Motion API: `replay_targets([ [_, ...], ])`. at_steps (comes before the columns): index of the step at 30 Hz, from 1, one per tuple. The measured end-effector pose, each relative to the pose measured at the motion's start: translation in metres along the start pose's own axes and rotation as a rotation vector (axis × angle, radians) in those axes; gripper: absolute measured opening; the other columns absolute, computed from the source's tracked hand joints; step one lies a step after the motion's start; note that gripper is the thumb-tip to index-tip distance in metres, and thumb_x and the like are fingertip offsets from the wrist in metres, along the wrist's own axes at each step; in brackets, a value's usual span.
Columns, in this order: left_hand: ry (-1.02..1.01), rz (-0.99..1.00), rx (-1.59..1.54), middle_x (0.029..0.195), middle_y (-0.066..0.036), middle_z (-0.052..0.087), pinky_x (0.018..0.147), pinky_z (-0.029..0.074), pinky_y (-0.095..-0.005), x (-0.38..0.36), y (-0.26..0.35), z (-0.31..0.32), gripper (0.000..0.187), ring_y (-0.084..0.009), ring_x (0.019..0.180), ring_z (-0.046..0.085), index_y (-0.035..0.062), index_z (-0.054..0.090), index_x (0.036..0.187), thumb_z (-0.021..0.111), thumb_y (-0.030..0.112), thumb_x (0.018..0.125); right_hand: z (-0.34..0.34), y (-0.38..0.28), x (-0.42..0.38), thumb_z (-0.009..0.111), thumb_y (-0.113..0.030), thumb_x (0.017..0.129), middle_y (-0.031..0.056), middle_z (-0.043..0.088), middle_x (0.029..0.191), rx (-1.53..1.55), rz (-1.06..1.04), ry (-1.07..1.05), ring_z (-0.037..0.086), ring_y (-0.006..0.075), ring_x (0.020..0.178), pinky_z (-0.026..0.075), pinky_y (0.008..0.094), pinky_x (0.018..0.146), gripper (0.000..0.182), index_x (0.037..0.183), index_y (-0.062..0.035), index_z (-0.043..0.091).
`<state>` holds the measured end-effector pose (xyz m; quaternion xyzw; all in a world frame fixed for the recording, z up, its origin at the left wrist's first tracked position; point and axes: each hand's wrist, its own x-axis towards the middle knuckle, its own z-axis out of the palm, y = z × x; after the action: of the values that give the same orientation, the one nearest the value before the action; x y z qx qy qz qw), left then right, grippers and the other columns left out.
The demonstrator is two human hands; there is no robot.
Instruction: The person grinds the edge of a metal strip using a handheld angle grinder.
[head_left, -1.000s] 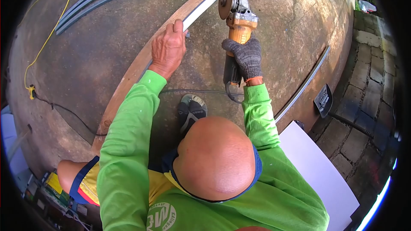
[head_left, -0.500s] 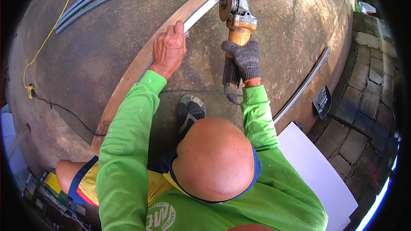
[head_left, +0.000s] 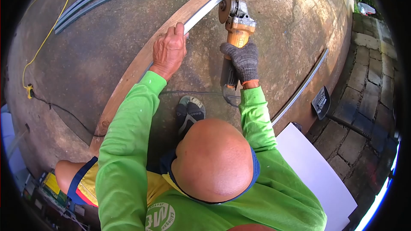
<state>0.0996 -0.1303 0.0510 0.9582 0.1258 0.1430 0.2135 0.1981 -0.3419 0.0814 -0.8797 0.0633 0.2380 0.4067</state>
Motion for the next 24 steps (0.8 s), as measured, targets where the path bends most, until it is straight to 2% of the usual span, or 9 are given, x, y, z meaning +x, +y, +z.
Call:
replay_targets([
  [15, -0.008, -0.002, -0.022, 0.085, -0.018, 0.064, 0.059, 0.055, -0.0482, -0.0003, -0.0005, 0.0033, 0.022, -0.0388, 0.071, 0.069, 0.0039, 0.054, 0.107, 0.067, 0.018, 0.096, -0.0011, 0.0029, 0.0051, 0.09, -0.032, 0.064, 0.0124, 0.073, 0.09, -0.051, -0.015, 0.018, 0.072, 0.0245, 0.077, 0.059, 0.0385, 0.073, 0.063, 0.111, 0.0003, 0.065],
  [18, -0.049, -0.055, -0.026, 0.085, -0.02, 0.065, 0.062, 0.053, -0.0494, -0.0005, 0.0011, 0.0038, 0.026, -0.0407, 0.075, 0.068, 0.0037, 0.056, 0.11, 0.068, 0.021, 0.096, -0.0022, -0.002, 0.0019, 0.089, -0.031, 0.065, 0.0118, 0.073, 0.089, -0.027, 0.019, 0.005, 0.072, 0.0236, 0.076, 0.059, 0.038, 0.073, 0.061, 0.111, -0.0003, 0.064],
  [24, -0.022, -0.002, -0.02, 0.084, -0.018, 0.064, 0.058, 0.056, -0.0482, 0.0001, -0.0005, 0.0032, 0.021, -0.0389, 0.071, 0.07, 0.0039, 0.054, 0.107, 0.066, 0.017, 0.096, -0.0025, 0.002, 0.001, 0.089, -0.03, 0.065, 0.0113, 0.072, 0.09, -0.039, -0.003, 0.017, 0.072, 0.0229, 0.077, 0.06, 0.0374, 0.073, 0.06, 0.112, -0.0016, 0.064],
])
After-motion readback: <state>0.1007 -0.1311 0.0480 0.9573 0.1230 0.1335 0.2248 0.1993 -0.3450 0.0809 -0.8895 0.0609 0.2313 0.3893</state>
